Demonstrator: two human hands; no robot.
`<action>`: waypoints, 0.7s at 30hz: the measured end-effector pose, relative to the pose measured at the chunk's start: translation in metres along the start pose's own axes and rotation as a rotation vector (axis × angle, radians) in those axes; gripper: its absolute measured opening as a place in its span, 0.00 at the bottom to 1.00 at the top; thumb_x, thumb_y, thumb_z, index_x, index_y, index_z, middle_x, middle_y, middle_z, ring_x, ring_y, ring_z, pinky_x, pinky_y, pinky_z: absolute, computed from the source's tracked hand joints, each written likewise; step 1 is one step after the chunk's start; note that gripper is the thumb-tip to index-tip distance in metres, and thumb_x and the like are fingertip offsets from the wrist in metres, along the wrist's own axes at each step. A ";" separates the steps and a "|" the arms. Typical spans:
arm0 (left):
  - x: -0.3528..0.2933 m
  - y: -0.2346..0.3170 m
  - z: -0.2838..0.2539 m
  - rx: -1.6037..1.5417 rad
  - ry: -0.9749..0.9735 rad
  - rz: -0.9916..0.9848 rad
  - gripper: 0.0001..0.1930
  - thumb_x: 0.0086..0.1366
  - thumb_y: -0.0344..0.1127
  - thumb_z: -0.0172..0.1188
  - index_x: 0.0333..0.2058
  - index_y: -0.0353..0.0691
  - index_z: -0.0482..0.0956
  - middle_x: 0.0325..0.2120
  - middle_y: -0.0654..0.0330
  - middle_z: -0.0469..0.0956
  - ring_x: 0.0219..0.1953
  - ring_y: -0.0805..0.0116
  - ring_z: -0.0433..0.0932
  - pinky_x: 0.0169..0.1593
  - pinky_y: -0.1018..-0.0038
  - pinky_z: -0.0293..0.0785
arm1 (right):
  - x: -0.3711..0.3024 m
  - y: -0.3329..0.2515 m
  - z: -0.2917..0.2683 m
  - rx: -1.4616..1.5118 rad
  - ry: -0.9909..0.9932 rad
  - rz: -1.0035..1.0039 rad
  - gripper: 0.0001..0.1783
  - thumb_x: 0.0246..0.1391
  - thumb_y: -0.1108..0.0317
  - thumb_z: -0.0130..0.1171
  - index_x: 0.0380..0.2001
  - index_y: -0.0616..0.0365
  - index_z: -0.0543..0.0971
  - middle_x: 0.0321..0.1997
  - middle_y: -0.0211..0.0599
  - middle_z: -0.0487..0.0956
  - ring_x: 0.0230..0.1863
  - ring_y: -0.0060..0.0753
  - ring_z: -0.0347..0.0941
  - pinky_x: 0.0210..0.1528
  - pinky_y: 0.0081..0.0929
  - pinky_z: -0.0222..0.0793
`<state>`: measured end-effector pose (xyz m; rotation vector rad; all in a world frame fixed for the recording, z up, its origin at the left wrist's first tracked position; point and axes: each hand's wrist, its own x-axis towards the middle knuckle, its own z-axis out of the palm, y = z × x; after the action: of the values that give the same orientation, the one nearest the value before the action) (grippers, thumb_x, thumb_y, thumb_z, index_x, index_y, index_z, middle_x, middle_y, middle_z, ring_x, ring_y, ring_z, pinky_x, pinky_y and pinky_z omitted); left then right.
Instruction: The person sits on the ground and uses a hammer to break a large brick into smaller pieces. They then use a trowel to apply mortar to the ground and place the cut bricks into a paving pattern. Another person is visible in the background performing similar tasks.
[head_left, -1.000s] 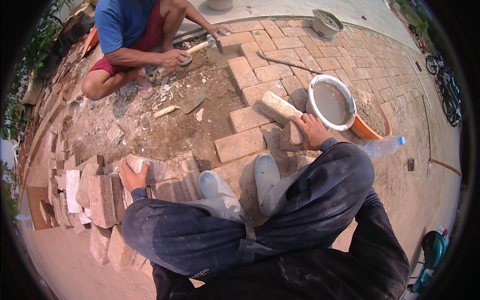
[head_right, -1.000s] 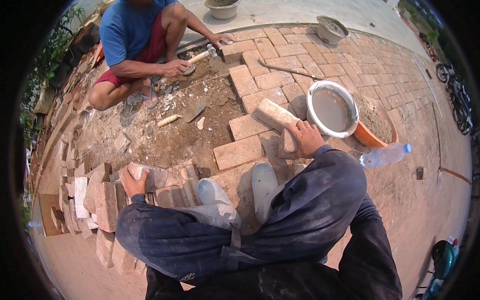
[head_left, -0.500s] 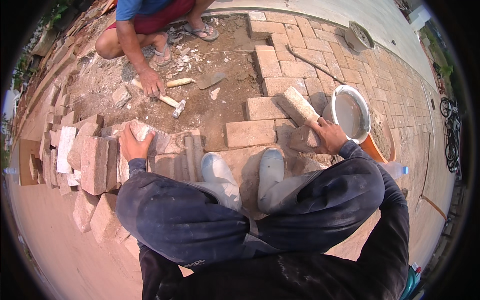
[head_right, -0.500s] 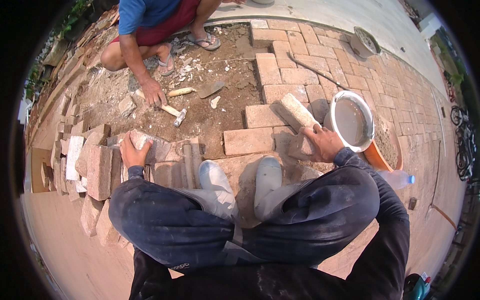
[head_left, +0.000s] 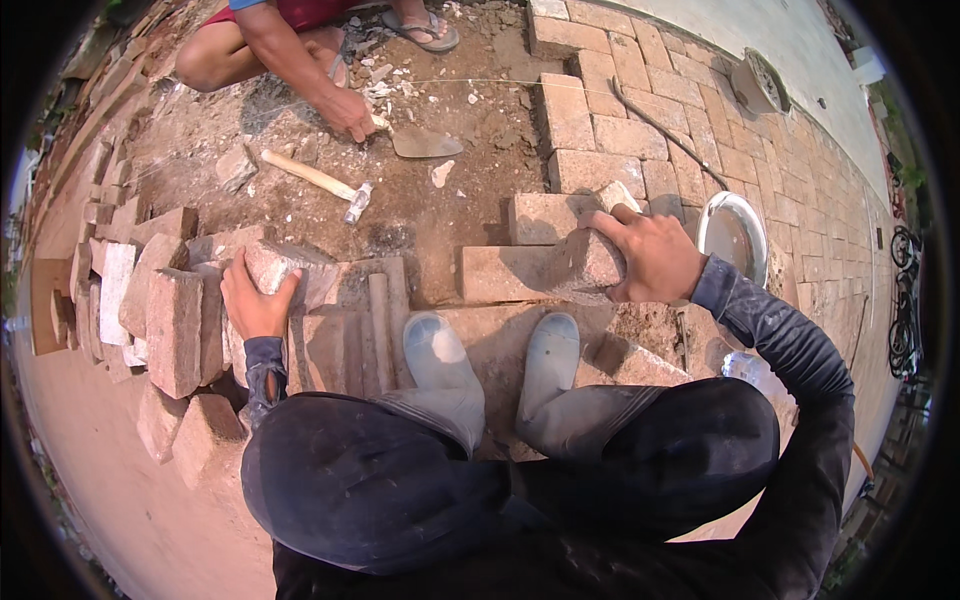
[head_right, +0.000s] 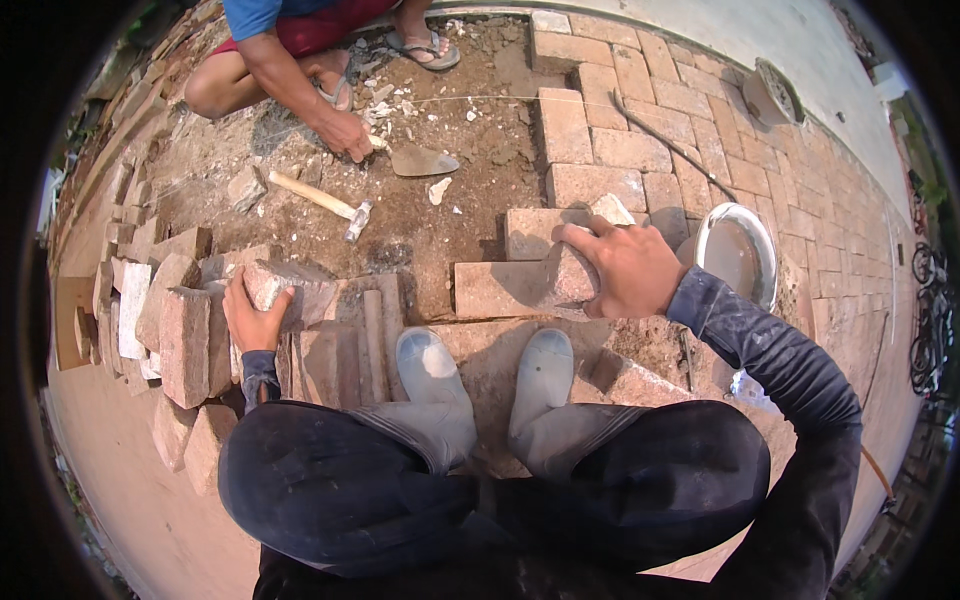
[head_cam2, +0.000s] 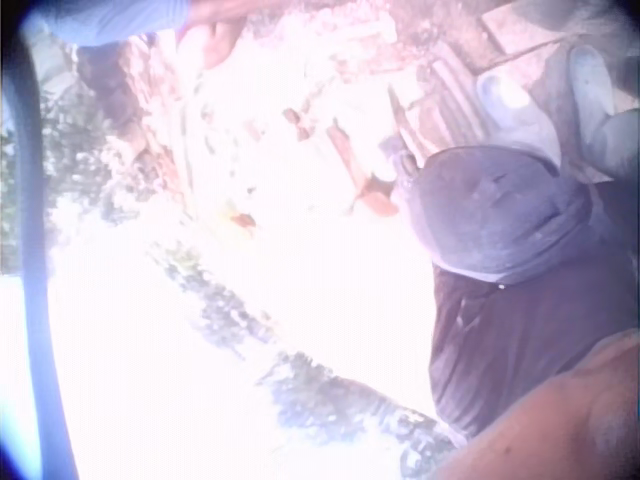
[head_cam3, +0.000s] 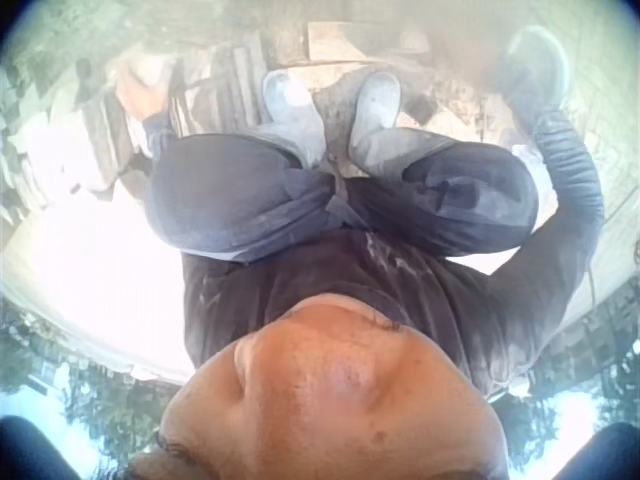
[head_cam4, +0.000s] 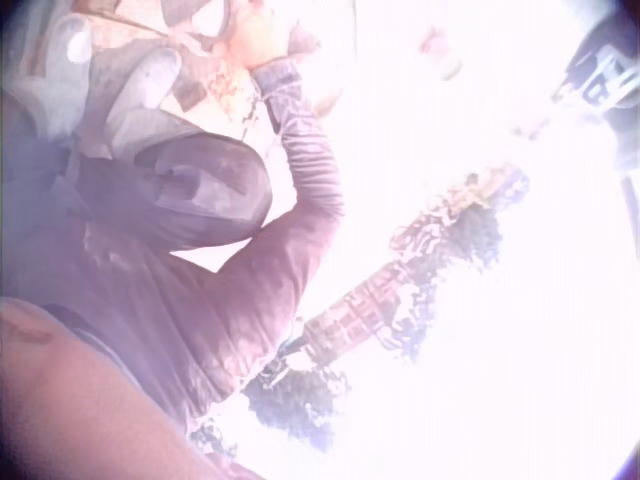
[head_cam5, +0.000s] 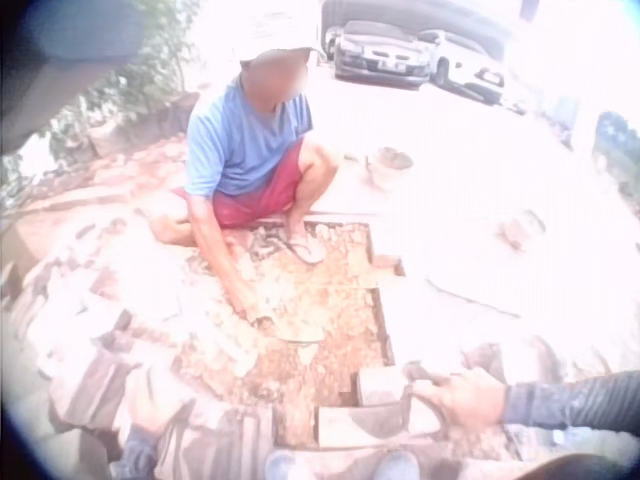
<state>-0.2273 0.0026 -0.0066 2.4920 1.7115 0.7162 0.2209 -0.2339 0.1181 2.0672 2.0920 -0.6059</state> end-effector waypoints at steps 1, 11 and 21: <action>0.000 0.001 0.001 -0.006 -0.021 -0.010 0.45 0.45 0.50 0.76 0.59 0.34 0.69 0.45 0.46 0.73 0.51 0.44 0.70 0.55 0.55 0.66 | 0.013 -0.001 -0.006 0.005 0.011 0.005 0.50 0.31 0.55 0.76 0.61 0.48 0.66 0.44 0.49 0.78 0.40 0.57 0.80 0.41 0.50 0.75; 0.004 0.004 -0.008 -0.016 -0.118 -0.048 0.45 0.46 0.46 0.76 0.60 0.33 0.66 0.48 0.45 0.72 0.53 0.43 0.69 0.57 0.55 0.65 | 0.186 0.005 0.007 -0.057 0.133 -0.110 0.50 0.39 0.55 0.75 0.67 0.43 0.63 0.48 0.57 0.75 0.39 0.55 0.81 0.42 0.49 0.77; 0.050 -0.005 -0.023 -0.007 -0.463 -0.007 0.47 0.41 0.37 0.78 0.61 0.33 0.66 0.52 0.43 0.75 0.54 0.44 0.75 0.59 0.59 0.71 | 0.268 0.053 0.071 0.087 0.102 -0.189 0.58 0.43 0.43 0.73 0.74 0.36 0.52 0.57 0.63 0.68 0.57 0.65 0.72 0.56 0.50 0.75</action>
<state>-0.2261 0.0437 0.0303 2.3931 1.5368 0.1214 0.2475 -0.0133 -0.0560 1.9984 2.3783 -0.6402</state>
